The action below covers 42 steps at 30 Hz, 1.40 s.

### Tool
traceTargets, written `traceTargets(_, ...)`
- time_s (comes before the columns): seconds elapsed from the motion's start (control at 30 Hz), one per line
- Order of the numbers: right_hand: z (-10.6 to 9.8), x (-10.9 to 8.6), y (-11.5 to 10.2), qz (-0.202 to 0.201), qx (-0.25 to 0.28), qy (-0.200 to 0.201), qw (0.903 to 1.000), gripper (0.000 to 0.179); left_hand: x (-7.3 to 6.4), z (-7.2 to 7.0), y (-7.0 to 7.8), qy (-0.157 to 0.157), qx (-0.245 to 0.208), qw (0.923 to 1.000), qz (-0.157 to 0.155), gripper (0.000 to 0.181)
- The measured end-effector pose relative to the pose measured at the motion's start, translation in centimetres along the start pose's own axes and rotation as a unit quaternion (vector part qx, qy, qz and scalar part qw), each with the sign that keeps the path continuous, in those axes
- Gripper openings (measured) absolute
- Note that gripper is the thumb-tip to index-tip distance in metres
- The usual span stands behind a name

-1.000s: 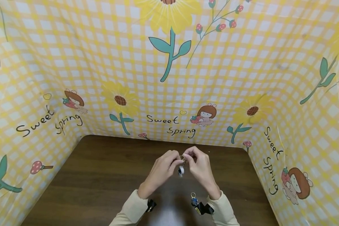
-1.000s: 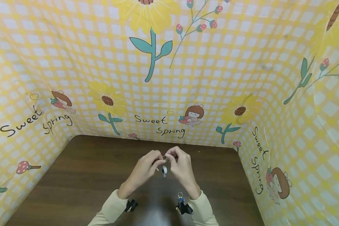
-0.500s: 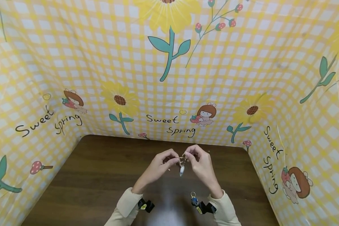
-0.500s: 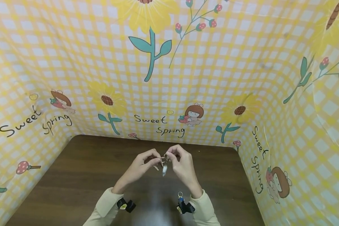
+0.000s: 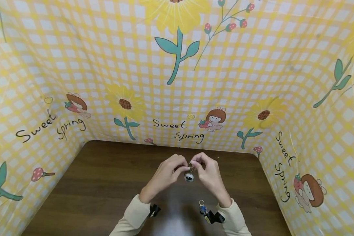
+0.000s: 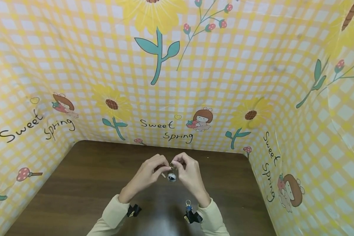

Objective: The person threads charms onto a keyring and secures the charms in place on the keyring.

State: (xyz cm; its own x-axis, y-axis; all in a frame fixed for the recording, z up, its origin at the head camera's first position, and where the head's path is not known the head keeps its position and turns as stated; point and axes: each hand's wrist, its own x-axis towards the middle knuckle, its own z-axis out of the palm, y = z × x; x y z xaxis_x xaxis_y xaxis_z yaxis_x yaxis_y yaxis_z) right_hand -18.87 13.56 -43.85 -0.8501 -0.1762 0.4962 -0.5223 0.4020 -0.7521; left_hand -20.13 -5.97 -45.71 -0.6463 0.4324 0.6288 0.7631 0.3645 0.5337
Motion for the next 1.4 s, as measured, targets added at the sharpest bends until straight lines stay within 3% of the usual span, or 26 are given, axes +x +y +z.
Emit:
traceTargets(0.33,0.13,0.16,-0.20,0.003,0.005,0.016,0.9998,0.014,0.65,-0.17,0.78,0.023,0.065,0.9970,0.035,0.019)
traceTargets(0.53,0.23,0.30,-0.39,0.008,0.007,0.018,0.9998,0.010,0.65,0.38,0.86,0.020,0.091,0.9948,0.042,0.026)
traceTargets(0.87,-0.04,0.55,0.02,-0.003,0.015,0.040,0.9991,0.013,0.32,0.30,0.70,0.057,0.020,0.9981,0.012,0.021)
traceTargets(1.13,-0.22,0.68,0.46,-0.012,0.008,0.046,0.9988,0.014,0.12,0.02,0.45,0.041,-0.010,0.9990,-0.013,0.015)
traceTargets(1.4,-0.55,0.56,0.47,0.002,-0.004,0.030,0.9995,0.012,-0.11,0.05,0.16,0.032,-0.013,0.9994,-0.005,0.008)
